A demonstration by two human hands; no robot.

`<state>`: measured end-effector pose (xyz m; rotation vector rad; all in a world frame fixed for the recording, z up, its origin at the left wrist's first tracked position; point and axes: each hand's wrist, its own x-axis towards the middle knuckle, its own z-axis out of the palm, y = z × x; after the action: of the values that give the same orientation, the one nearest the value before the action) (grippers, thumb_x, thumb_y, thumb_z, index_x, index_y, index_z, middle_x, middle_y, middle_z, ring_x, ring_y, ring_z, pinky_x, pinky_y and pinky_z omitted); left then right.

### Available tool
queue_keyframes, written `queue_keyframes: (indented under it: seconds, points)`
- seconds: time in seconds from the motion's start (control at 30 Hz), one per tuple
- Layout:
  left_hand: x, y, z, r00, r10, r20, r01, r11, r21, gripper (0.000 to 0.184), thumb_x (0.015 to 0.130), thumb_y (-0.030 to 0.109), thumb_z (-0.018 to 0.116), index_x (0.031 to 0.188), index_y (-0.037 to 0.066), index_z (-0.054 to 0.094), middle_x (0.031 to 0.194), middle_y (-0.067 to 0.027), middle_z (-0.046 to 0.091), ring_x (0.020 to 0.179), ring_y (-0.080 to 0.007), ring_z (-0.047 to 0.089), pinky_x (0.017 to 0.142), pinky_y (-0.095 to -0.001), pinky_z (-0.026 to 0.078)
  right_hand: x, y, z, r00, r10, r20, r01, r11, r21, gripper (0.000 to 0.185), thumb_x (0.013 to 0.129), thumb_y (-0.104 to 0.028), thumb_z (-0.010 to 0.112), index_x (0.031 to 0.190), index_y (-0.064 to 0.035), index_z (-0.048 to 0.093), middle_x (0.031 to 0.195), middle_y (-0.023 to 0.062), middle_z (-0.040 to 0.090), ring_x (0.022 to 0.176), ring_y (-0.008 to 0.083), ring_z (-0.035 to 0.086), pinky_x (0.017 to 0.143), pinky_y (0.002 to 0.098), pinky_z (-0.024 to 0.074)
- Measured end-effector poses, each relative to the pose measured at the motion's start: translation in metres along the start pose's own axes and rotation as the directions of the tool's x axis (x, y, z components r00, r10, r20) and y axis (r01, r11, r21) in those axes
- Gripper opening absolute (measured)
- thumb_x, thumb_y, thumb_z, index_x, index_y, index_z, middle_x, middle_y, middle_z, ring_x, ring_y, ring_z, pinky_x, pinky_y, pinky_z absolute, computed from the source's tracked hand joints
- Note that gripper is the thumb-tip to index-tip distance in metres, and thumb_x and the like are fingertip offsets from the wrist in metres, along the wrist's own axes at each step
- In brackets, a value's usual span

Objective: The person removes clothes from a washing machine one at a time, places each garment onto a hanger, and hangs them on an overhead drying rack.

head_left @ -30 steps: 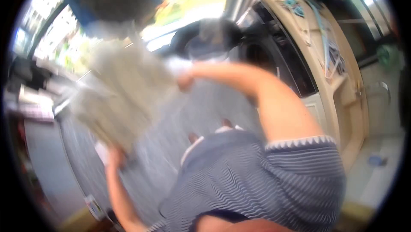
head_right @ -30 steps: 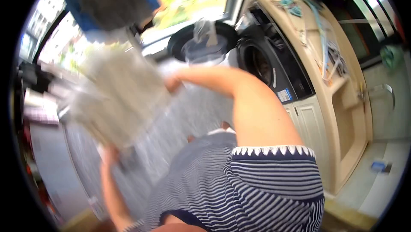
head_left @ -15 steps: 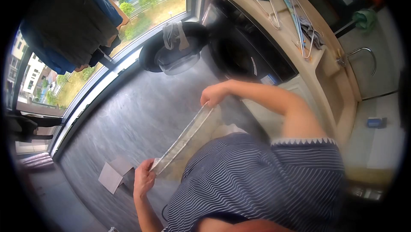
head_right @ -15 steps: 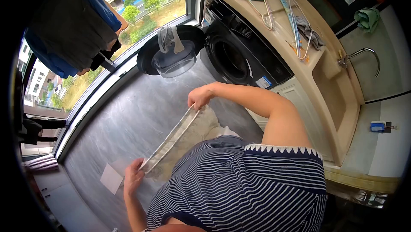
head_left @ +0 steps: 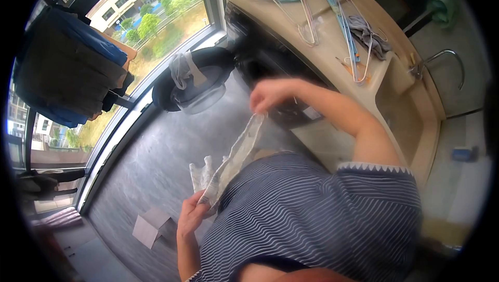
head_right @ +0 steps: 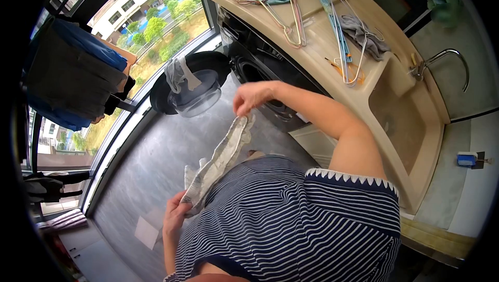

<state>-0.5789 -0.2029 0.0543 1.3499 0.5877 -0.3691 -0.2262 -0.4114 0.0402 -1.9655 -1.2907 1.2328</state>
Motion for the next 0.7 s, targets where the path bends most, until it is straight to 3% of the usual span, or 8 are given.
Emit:
queue_keyframes:
  seconds: [0.07, 0.1, 0.13, 0.2, 0.3, 0.47, 0.6, 0.7]
  points:
    - [0.008, 0.007, 0.01, 0.999, 0.044, 0.001, -0.044, 0.999, 0.017, 0.037, 0.072, 0.002, 0.046, 0.108, -0.002, 0.055, 0.079, 0.0015, 0.055, 0.07, -0.0064, 0.048, 0.061, -0.0197, 0.04, -0.005, -0.003, -0.045, 0.892, -0.086, -0.444, 0.1, 0.995, 0.008, 0.019, 0.072, -0.016, 0.059, 0.085, -0.0025, 0.063, 0.068, 0.0051, 0.062, 0.059, 0.0112, 0.056, 0.058, 0.0244, 0.0447]
    - [0.011, 0.011, 0.015, 0.998, 0.067, 0.001, -0.067, 0.998, 0.023, 0.037, 0.072, 0.002, 0.046, 0.109, -0.002, 0.055, 0.078, 0.0018, 0.055, 0.069, -0.0062, 0.048, 0.06, -0.0196, 0.04, -0.007, -0.003, -0.069, 0.791, -0.003, -0.612, 0.1, 0.987, 0.125, 0.019, 0.072, -0.016, 0.059, 0.084, -0.0023, 0.063, 0.068, 0.0055, 0.062, 0.06, 0.0116, 0.057, 0.058, 0.0243, 0.0453]
    - [0.013, 0.015, 0.018, 0.998, 0.059, 0.008, -0.06, 0.997, 0.055, 0.038, 0.072, 0.002, 0.046, 0.109, -0.002, 0.054, 0.079, 0.0016, 0.055, 0.069, -0.0064, 0.048, 0.061, -0.0196, 0.04, -0.006, 0.009, -0.097, 0.619, -0.155, -0.77, 0.059, 0.987, -0.151, 0.02, 0.072, -0.018, 0.059, 0.083, -0.0031, 0.063, 0.071, 0.007, 0.063, 0.065, 0.0141, 0.06, 0.061, 0.0261, 0.0466]
    - [0.016, 0.022, 0.023, 0.999, 0.044, 0.017, -0.046, 0.992, 0.118, 0.038, 0.072, 0.002, 0.045, 0.109, -0.002, 0.054, 0.08, 0.0012, 0.056, 0.07, -0.0067, 0.049, 0.061, -0.0197, 0.04, -0.016, 0.02, -0.135, 0.378, -0.069, -0.923, -0.223, 0.961, -0.164, 0.022, 0.072, -0.026, 0.054, 0.082, -0.0086, 0.064, 0.08, 0.0101, 0.064, 0.074, 0.0244, 0.061, 0.068, 0.0321, 0.0472]
    - [0.02, 0.029, 0.025, 0.999, -0.006, 0.034, -0.003, 0.962, 0.271, 0.037, 0.072, 0.002, 0.045, 0.108, -0.003, 0.054, 0.081, -0.0004, 0.057, 0.071, -0.0075, 0.05, 0.063, -0.0204, 0.041, -0.031, 0.056, -0.162, 0.186, -0.007, -0.983, -0.304, 0.951, -0.064, 0.02, 0.072, -0.027, 0.054, 0.081, -0.0126, 0.065, 0.076, 0.0081, 0.063, 0.073, 0.0257, 0.06, 0.068, 0.0328, 0.0472]
    - [0.022, 0.02, 0.031, 0.998, 0.044, -0.037, -0.038, 0.989, 0.143, 0.036, 0.073, 0.002, 0.044, 0.107, -0.004, 0.054, 0.08, -0.0016, 0.058, 0.072, -0.0072, 0.05, 0.064, -0.0202, 0.042, -0.129, 0.123, -0.188, -0.044, -0.027, -0.999, -0.549, 0.836, 0.001, 0.02, 0.072, -0.03, 0.055, 0.082, -0.0157, 0.065, 0.078, 0.0084, 0.063, 0.073, 0.028, 0.06, 0.064, 0.0359, 0.0475]
    - [0.028, 0.021, 0.029, 0.998, 0.039, -0.046, -0.032, 0.988, 0.154, 0.035, 0.073, 0.002, 0.044, 0.106, -0.005, 0.054, 0.082, -0.003, 0.059, 0.074, -0.0076, 0.051, 0.067, -0.0204, 0.042, -0.228, 0.163, -0.176, -0.34, 0.079, -0.937, -0.682, 0.666, 0.303, 0.022, 0.072, -0.032, 0.055, 0.081, -0.0134, 0.065, 0.079, 0.0101, 0.063, 0.076, 0.0293, 0.06, 0.065, 0.0371, 0.0475]
    - [0.033, 0.027, 0.03, 0.999, 0.016, -0.044, -0.012, 0.996, 0.086, 0.035, 0.073, 0.002, 0.044, 0.106, -0.005, 0.054, 0.083, -0.0034, 0.06, 0.075, -0.0077, 0.052, 0.067, -0.0206, 0.043, -0.274, 0.174, -0.146, -0.391, 0.258, -0.883, -0.706, 0.532, 0.468, 0.03, 0.071, -0.038, 0.057, 0.079, -0.0108, 0.065, 0.077, 0.0103, 0.064, 0.074, 0.0286, 0.061, 0.065, 0.0358, 0.0474]
